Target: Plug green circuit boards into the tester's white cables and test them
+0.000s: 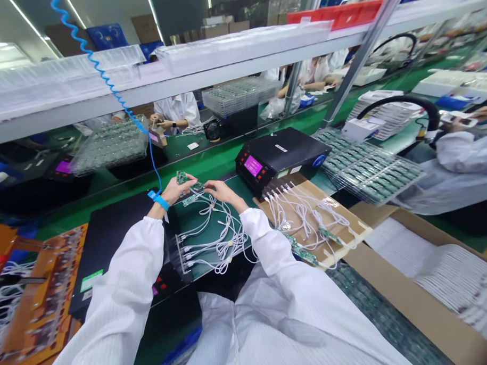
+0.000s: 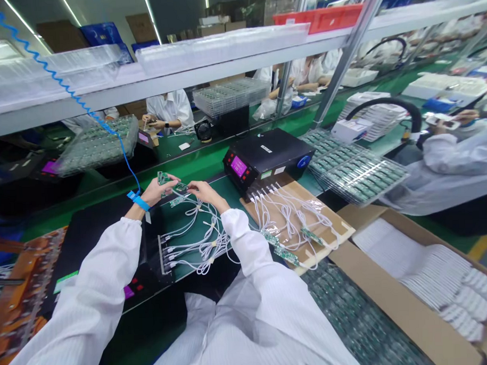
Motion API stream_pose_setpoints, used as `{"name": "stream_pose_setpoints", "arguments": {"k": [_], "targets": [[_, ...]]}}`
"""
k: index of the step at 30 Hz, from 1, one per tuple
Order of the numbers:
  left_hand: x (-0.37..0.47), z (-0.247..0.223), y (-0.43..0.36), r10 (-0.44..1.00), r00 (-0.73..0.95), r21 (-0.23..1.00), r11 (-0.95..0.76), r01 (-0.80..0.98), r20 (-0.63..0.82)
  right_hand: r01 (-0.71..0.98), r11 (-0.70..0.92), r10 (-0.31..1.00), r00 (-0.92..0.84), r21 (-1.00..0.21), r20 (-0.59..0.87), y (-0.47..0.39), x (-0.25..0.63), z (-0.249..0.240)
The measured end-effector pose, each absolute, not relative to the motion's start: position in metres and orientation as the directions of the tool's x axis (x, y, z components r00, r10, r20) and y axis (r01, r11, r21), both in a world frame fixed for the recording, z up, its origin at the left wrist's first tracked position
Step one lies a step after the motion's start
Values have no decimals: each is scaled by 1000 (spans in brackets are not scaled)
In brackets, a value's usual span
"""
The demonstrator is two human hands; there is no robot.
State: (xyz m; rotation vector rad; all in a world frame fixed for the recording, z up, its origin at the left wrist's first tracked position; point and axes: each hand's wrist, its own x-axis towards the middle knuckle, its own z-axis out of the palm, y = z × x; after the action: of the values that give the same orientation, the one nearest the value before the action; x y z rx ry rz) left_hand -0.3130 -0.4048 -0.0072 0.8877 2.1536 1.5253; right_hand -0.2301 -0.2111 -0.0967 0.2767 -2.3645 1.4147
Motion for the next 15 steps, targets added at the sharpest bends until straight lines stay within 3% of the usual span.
{"name": "stream_pose_setpoints", "arguments": {"k": [5, 11, 15], "targets": [[-329, -14, -416, 598, -782, 761, 422, 492, 174, -248, 507, 147, -919, -826, 366, -219, -236, -109], [-347, -28, -423, 583, -805, 730, 501, 465, 113, -219, 670, 60, -937, -709, 345, -224, -244, -124], [-356, -34, -425, 494, -860, 691, 578, 435, 128, -139, 779, 44, -960, -611, 275, -235, -256, -129]]}}
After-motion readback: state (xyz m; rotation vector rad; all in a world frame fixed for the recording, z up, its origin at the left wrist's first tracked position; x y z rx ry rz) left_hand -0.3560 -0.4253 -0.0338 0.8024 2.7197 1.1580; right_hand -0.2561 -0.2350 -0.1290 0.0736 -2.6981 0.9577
